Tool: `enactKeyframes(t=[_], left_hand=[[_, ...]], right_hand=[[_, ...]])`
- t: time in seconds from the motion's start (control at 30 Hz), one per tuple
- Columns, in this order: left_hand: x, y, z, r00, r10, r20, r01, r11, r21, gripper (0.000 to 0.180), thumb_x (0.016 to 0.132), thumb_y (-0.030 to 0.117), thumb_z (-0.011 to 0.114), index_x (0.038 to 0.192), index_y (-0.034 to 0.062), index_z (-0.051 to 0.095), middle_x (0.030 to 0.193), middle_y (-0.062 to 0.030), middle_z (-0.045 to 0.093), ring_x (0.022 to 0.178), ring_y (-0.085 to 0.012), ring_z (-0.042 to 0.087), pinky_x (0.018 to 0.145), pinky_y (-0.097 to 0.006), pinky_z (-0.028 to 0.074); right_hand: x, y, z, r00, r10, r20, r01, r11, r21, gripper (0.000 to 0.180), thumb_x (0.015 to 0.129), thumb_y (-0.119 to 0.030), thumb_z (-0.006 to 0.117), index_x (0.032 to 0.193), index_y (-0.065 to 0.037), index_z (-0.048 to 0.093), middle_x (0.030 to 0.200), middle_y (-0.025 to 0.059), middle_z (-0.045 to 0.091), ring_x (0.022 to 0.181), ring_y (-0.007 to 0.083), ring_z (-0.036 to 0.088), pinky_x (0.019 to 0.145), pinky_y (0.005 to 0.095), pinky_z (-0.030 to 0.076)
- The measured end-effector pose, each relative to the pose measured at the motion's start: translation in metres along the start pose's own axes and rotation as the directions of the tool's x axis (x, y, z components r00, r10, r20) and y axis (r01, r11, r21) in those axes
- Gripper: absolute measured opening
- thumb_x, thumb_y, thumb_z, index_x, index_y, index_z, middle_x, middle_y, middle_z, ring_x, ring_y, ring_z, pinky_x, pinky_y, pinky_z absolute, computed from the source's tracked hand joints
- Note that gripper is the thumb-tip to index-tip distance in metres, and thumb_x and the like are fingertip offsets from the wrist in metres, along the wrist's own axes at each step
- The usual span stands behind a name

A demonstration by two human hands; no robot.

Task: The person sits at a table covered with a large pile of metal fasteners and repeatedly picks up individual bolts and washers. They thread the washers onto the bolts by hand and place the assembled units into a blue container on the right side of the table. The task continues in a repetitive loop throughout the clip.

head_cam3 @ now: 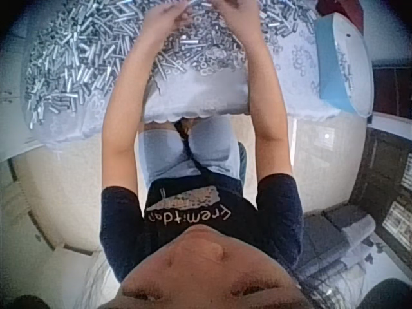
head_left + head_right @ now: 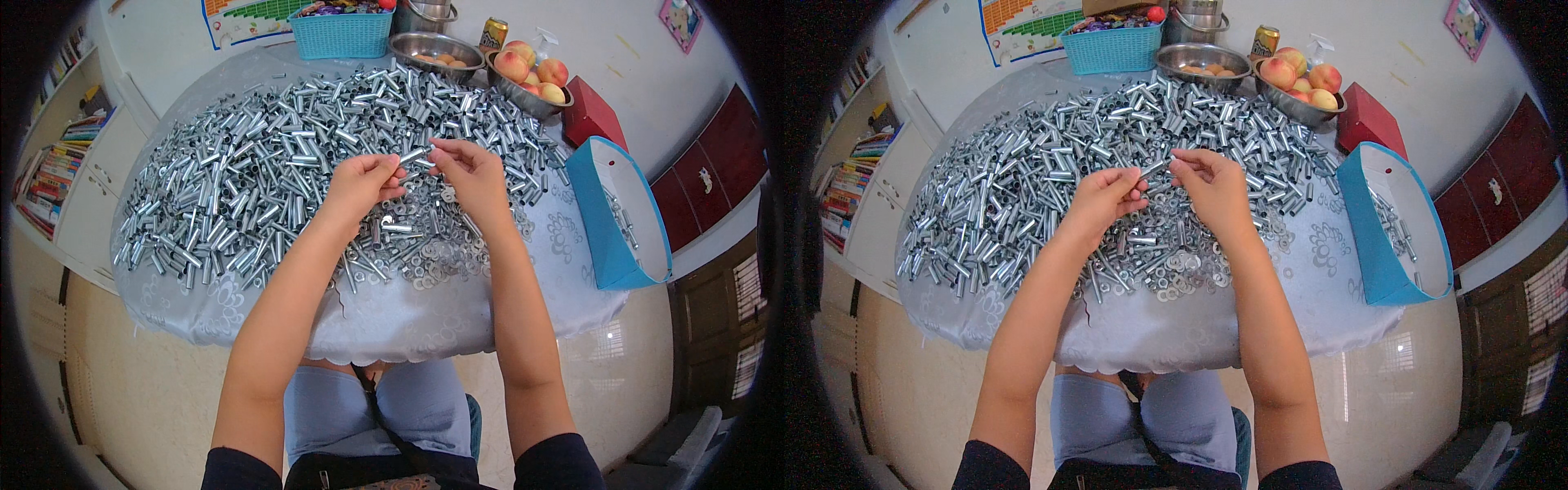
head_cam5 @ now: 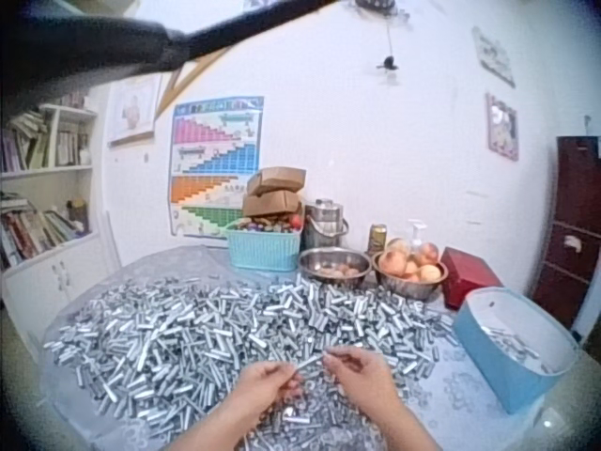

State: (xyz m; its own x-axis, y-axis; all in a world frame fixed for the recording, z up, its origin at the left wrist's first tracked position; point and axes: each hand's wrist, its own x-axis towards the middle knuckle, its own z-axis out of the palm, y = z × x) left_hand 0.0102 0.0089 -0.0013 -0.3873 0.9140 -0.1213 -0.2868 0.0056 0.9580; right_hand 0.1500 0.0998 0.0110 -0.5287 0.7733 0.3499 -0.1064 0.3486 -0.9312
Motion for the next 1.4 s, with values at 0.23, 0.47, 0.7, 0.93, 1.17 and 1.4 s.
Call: enactKeyframes(t=[0.23, 0.47, 0.7, 0.93, 1.17, 1.4], left_hand=[[-0.002, -0.005, 0.005, 0.996, 0.066, 0.057, -0.071, 0.992, 0.101, 0.024, 0.087, 0.019, 0.052, 0.096, -0.0023, 0.058, 0.081, -0.0037, 0.058, 0.069, -0.0078, 0.053, 0.067, -0.023, 0.051], [0.001, -0.007, 0.004, 0.99, 0.13, 0.049, -0.137, 0.974, 0.178, 0.022, 0.087, 0.018, 0.052, 0.096, -0.0019, 0.058, 0.079, -0.0028, 0.058, 0.067, -0.0077, 0.054, 0.065, -0.022, 0.05], [0.006, -0.012, -0.001, 0.982, 0.171, 0.082, -0.183, 0.967, 0.179, 0.022, 0.087, 0.017, 0.052, 0.097, -0.0019, 0.058, 0.079, -0.0033, 0.059, 0.066, -0.0076, 0.054, 0.063, -0.023, 0.05], [0.009, -0.013, -0.002, 0.982, 0.174, 0.069, -0.182, 0.975, 0.126, 0.023, 0.087, 0.017, 0.052, 0.097, -0.0022, 0.058, 0.079, -0.0032, 0.059, 0.066, -0.0073, 0.053, 0.063, -0.023, 0.051], [0.006, -0.01, 0.0, 0.987, 0.142, 0.072, -0.152, 0.978, 0.146, 0.023, 0.087, 0.017, 0.052, 0.097, -0.0023, 0.058, 0.079, -0.0033, 0.058, 0.066, -0.007, 0.053, 0.064, -0.022, 0.051], [0.004, -0.01, 0.001, 0.99, 0.129, 0.061, -0.136, 0.983, 0.124, 0.022, 0.087, 0.017, 0.052, 0.096, -0.002, 0.058, 0.079, -0.0031, 0.058, 0.067, -0.007, 0.053, 0.063, -0.022, 0.051]], right_hand=[[0.001, -0.005, -0.008, 0.99, 0.135, 0.042, -0.111, 0.926, -0.36, 0.029, 0.083, -0.025, 0.054, 0.074, 0.002, 0.058, 0.066, 0.0068, 0.057, 0.057, 0.0119, 0.05, 0.053, 0.0251, 0.039], [-0.003, 0.005, -0.011, 0.989, 0.032, 0.148, 0.005, 0.969, -0.245, 0.039, 0.086, -0.03, 0.041, 0.066, 0.001, 0.052, 0.058, 0.005, 0.049, 0.058, 0.0134, 0.043, 0.058, 0.0275, 0.037], [-0.002, 0.001, -0.006, 0.954, 0.252, 0.165, -0.222, 0.958, -0.18, 0.038, 0.088, -0.03, 0.042, 0.057, -0.008, 0.045, 0.052, -0.0046, 0.036, 0.047, 0.0062, 0.031, 0.045, 0.0216, 0.025], [0.0, 0.002, -0.007, 0.924, 0.32, 0.211, -0.301, 0.947, -0.116, 0.04, 0.087, -0.035, 0.045, 0.06, -0.006, 0.048, 0.053, -0.0035, 0.039, 0.049, 0.0066, 0.034, 0.046, 0.0222, 0.027], [0.002, 0.009, -0.005, 0.973, 0.186, 0.138, -0.164, 0.974, -0.156, 0.038, 0.087, -0.034, 0.047, 0.066, -0.002, 0.052, 0.055, 0.0003, 0.048, 0.052, 0.008, 0.043, 0.048, 0.0239, 0.033], [-0.001, 0.007, -0.002, 0.989, 0.14, 0.053, -0.13, 0.978, -0.164, 0.032, 0.083, -0.031, 0.054, 0.072, 0.0, 0.054, 0.054, 0.0019, 0.049, 0.05, 0.009, 0.042, 0.048, 0.0248, 0.034]])
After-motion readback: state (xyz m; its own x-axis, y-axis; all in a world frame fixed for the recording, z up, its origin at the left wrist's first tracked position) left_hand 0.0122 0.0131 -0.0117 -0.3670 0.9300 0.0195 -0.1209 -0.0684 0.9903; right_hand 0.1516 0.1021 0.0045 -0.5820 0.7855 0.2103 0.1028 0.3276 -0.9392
